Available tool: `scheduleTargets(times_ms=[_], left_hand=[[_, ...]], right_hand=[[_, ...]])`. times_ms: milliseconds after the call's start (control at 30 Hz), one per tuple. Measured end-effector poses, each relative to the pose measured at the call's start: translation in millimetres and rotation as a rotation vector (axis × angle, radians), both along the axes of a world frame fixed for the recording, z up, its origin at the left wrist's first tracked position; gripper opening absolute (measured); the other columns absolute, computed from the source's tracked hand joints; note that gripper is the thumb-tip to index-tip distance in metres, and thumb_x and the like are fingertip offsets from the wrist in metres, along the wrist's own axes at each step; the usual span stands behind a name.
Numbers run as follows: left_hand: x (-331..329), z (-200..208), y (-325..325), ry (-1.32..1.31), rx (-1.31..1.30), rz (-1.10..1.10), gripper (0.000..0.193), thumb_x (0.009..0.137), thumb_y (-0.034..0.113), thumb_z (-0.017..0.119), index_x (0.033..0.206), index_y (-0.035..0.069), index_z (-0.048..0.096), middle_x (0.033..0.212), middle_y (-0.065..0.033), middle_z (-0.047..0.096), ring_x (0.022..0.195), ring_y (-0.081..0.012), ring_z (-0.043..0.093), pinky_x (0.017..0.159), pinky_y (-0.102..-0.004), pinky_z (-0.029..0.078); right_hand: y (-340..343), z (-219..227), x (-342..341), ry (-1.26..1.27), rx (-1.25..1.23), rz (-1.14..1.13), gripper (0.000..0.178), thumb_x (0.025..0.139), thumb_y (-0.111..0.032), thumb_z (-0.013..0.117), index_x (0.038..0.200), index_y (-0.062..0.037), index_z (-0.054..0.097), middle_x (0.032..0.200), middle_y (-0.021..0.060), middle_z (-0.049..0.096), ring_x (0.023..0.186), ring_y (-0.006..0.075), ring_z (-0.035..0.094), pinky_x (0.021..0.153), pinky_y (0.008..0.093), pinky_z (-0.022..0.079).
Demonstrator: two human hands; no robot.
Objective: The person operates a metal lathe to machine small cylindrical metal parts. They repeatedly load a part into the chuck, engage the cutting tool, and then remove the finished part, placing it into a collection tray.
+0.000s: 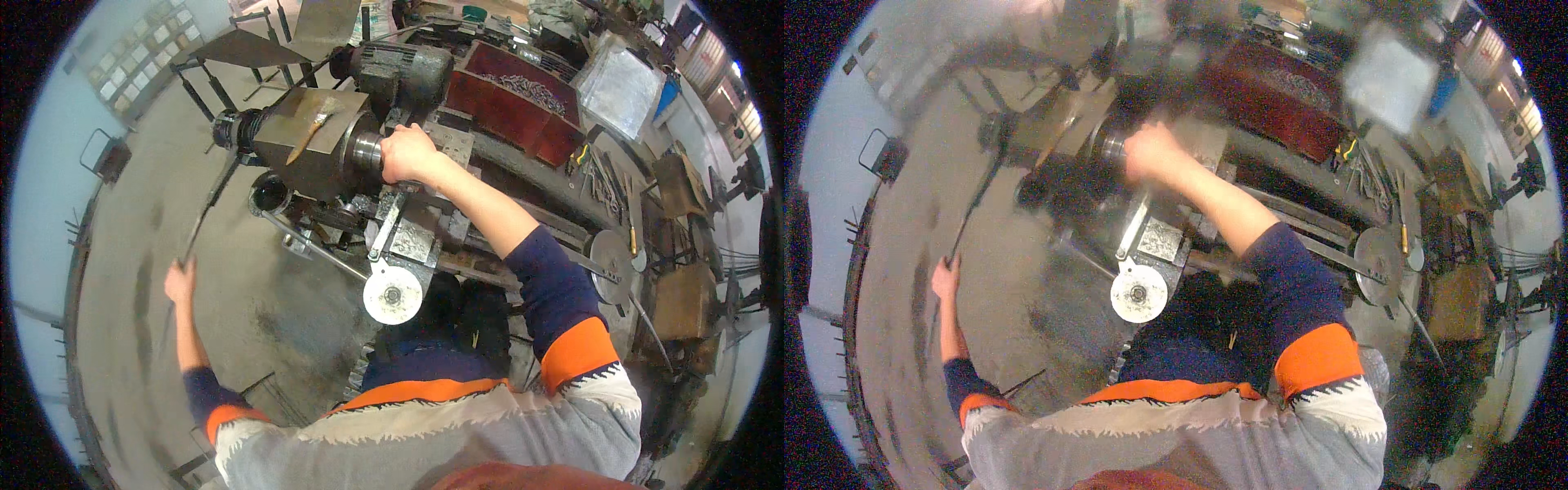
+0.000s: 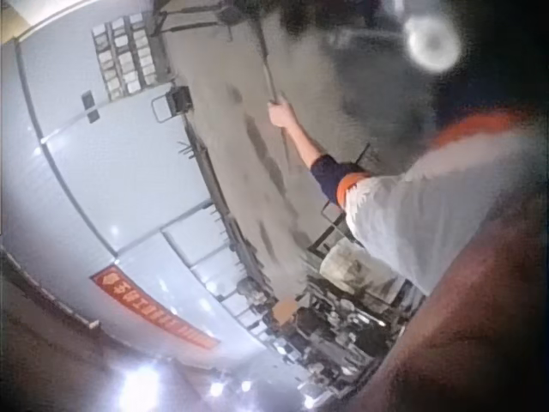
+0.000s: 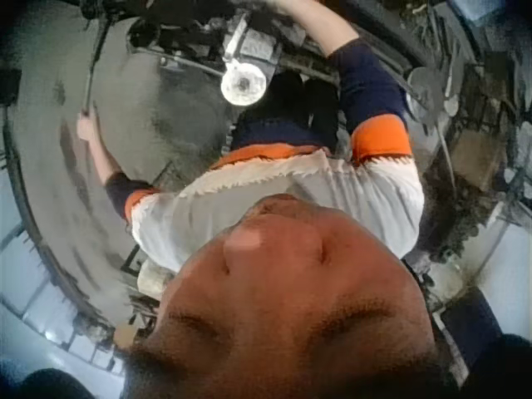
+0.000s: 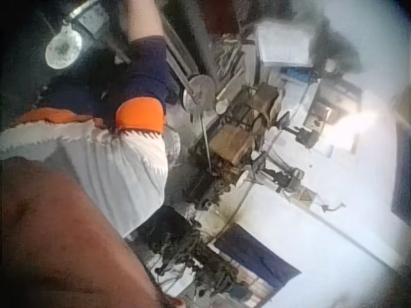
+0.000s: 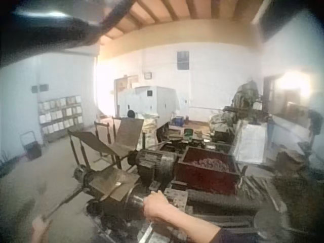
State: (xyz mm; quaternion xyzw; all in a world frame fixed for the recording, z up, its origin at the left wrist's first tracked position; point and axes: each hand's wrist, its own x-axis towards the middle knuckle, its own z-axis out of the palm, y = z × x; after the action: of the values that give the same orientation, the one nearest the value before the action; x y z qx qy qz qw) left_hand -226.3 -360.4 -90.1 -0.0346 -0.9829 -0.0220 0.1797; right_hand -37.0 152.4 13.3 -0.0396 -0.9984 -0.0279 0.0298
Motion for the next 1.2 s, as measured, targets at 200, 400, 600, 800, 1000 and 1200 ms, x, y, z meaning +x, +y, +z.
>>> scheduleTargets(times_ms=[200, 400, 600, 800, 1000, 1200], left_hand=[[119.0, 15.9, 97.6, -0.055, -0.032, 0.049, 0.045, 0.073, 0.045, 0.061, 0.095, 0.006, 0.056, 0.079, -0.0161, 0.063, 0.076, -0.0359, 0.061, 0.065, -0.0453, 0.048], [122.5, 48.6, 116.0, -0.084, -0.113, -0.227, 0.036, 0.076, 0.030, 0.063, 0.098, 0.002, 0.057, 0.081, -0.0176, 0.062, 0.078, -0.0334, 0.061, 0.068, -0.0413, 0.048], [192.4, 99.7, 247.5, -0.546, 0.939, -1.023, 0.020, 0.078, 0.006, 0.058, 0.096, -0.002, 0.062, 0.093, -0.0093, 0.064, 0.086, -0.0120, 0.059, 0.077, -0.0239, 0.045], [259.5, 97.9, 372.3, -0.834, 0.909, -1.667, 0.025, 0.075, 0.006, 0.061, 0.099, 0.000, 0.062, 0.103, -0.0114, 0.062, 0.098, -0.0199, 0.058, 0.085, -0.0304, 0.043], [278.6, 75.5, 400.5, -1.018, 1.051, -1.697, 0.018, 0.074, 0.003, 0.062, 0.091, -0.001, 0.065, 0.100, -0.0127, 0.063, 0.096, -0.0195, 0.058, 0.084, -0.0308, 0.045], [282.0, 75.9, 401.4, -0.874, 1.001, -1.660, 0.016, 0.071, 0.002, 0.064, 0.087, -0.001, 0.065, 0.097, -0.0117, 0.063, 0.096, -0.0213, 0.058, 0.084, -0.0317, 0.045]], right_hand=[[4.1, -3.1, -3.5, -0.037, -0.057, -0.076, 0.028, 0.051, -0.021, 0.061, 0.075, -0.0070, 0.067, 0.077, 0.0130, 0.063, 0.090, 0.0263, 0.057, 0.080, 0.0388, 0.041], [12.9, 4.5, 65.8, 0.472, -0.172, 0.214, 0.033, 0.053, -0.025, 0.060, 0.080, -0.0067, 0.067, 0.087, 0.0116, 0.062, 0.093, 0.0286, 0.054, 0.085, 0.0410, 0.039], [-7.5, -35.6, 187.9, 0.586, -0.914, 0.402, 0.048, 0.069, -0.044, 0.057, 0.095, -0.0047, 0.067, 0.105, 0.0135, 0.061, 0.096, 0.0301, 0.052, 0.086, 0.0397, 0.040], [-12.3, -52.6, 237.8, 0.646, -1.044, 0.302, 0.057, 0.072, -0.055, 0.053, 0.091, -0.0038, 0.066, 0.097, 0.0118, 0.062, 0.094, 0.0289, 0.055, 0.084, 0.0377, 0.039], [-3.6, -58.2, 256.2, 0.665, -1.102, 0.253, 0.056, 0.073, -0.054, 0.052, 0.091, -0.0035, 0.066, 0.097, 0.0129, 0.062, 0.091, 0.0297, 0.057, 0.085, 0.0384, 0.039], [5.1, -72.8, 259.9, 0.695, -0.928, 0.190, 0.052, 0.073, -0.050, 0.053, 0.091, -0.0035, 0.066, 0.097, 0.0137, 0.062, 0.092, 0.0309, 0.057, 0.084, 0.0389, 0.041]])
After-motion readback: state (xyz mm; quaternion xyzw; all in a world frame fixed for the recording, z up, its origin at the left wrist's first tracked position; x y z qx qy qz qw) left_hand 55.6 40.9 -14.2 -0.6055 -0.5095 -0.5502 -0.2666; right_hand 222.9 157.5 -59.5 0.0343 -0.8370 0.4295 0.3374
